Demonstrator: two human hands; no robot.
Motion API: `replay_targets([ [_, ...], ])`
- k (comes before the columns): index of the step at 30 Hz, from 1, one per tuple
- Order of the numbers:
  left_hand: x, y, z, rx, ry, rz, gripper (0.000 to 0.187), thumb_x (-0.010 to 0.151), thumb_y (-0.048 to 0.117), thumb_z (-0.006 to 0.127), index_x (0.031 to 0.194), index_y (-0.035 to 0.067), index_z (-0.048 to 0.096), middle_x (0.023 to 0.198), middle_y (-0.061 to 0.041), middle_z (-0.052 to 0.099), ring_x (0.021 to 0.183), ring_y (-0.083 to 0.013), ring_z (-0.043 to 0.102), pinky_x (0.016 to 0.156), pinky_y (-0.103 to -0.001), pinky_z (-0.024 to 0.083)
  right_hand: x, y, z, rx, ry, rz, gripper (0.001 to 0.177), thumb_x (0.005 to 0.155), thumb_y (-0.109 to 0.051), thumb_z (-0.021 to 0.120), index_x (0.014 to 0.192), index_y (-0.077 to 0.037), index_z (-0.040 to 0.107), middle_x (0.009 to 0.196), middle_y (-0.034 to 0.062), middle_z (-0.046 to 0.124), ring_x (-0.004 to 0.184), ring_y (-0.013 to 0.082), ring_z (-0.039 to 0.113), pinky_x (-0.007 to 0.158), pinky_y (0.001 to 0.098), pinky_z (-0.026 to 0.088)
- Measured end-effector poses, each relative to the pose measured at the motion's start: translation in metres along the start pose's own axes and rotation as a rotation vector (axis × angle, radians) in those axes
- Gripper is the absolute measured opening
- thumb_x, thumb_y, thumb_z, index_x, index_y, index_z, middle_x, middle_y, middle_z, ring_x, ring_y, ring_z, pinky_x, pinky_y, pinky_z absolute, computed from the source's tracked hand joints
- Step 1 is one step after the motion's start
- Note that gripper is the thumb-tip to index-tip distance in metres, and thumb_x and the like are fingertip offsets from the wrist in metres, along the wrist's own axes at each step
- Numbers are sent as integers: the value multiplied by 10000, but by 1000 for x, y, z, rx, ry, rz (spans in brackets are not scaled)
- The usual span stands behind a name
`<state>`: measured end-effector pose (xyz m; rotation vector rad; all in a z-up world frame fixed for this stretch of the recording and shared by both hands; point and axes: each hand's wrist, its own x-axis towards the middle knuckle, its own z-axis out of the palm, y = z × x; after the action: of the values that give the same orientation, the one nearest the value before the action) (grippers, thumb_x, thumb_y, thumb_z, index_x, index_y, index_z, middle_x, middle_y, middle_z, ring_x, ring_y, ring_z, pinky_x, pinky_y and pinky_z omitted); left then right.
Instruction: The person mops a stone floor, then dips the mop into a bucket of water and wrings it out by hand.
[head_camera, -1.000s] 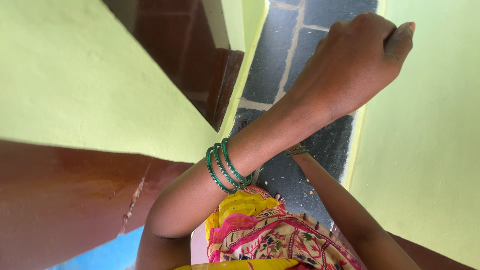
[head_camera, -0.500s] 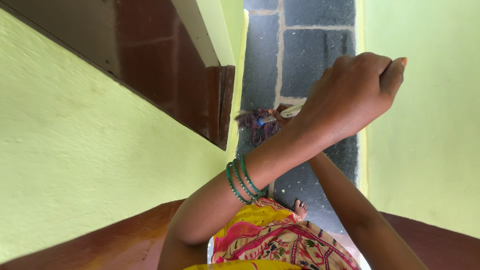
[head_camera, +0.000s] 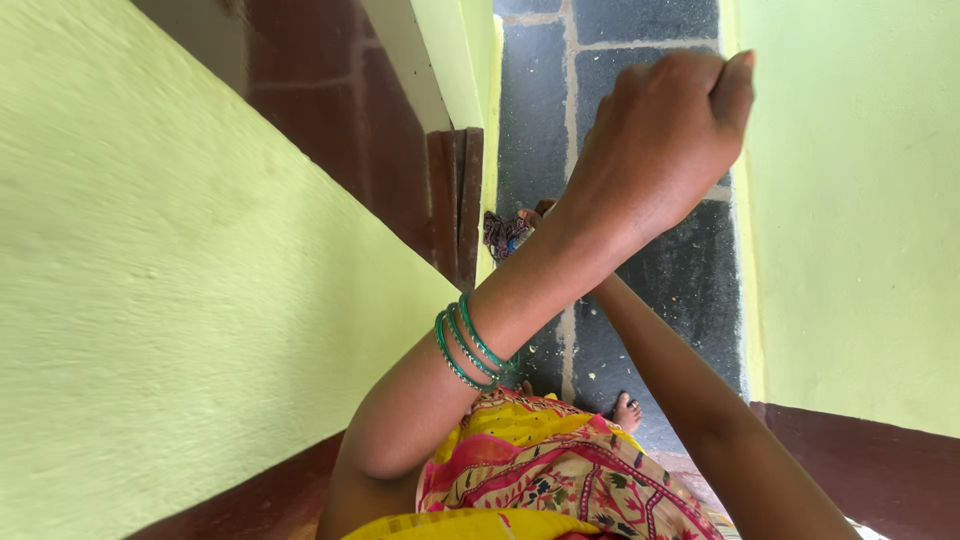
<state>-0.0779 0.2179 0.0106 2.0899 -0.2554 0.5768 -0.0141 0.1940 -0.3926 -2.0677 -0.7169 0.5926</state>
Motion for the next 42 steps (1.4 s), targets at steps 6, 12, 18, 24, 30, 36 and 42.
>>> replay_targets([
  [6,-10,-11,-5,-18,-63,-39,473,1035,250,511,609,49,549,458,-119,518,381,-245,585,432,-393,455,9,-2,11,26,62,-26,592,923,-337,724,1397,-29,550,1415,152,554,1285,291,530,1090,428,389],
  [12,-3,-13,-7,-51,-109,-88,484,1025,251,505,580,67,555,420,-104,518,394,-210,574,411,-399,452,3,5,21,69,117,-89,613,929,-336,719,1426,-26,536,1456,155,542,1321,293,518,1121,432,379],
  [18,14,-12,2,-88,-90,-25,507,1025,288,538,578,59,604,443,-81,538,427,-195,594,476,-376,502,-1,24,38,322,192,-278,635,935,-335,715,1454,-23,523,1496,158,529,1358,295,507,1152,435,370],
  [24,26,-14,3,-267,151,349,313,983,190,532,733,5,566,504,-63,549,415,-177,582,471,-362,474,-46,-27,38,3,437,-288,546,852,-313,788,1287,-35,612,1267,166,631,1160,332,603,972,446,462],
  [30,27,-16,-17,-297,-189,12,456,1049,240,464,652,50,580,450,-13,560,338,-125,552,413,-311,481,-89,-85,19,-113,259,-22,262,918,-365,696,851,-113,724,744,58,736,713,230,736,705,391,575],
  [36,13,-12,-37,-443,-41,208,392,1065,305,465,758,92,585,540,39,616,496,-34,667,531,-236,547,-105,-102,0,-247,122,-12,401,922,-422,670,683,-105,722,623,64,677,621,246,673,654,424,541],
  [42,10,-7,-45,-282,-92,133,477,1087,282,507,642,121,569,495,34,523,411,-55,483,450,-263,401,-90,-95,-9,-229,212,24,324,870,-453,719,876,-135,780,810,82,762,809,264,750,777,400,575],
])
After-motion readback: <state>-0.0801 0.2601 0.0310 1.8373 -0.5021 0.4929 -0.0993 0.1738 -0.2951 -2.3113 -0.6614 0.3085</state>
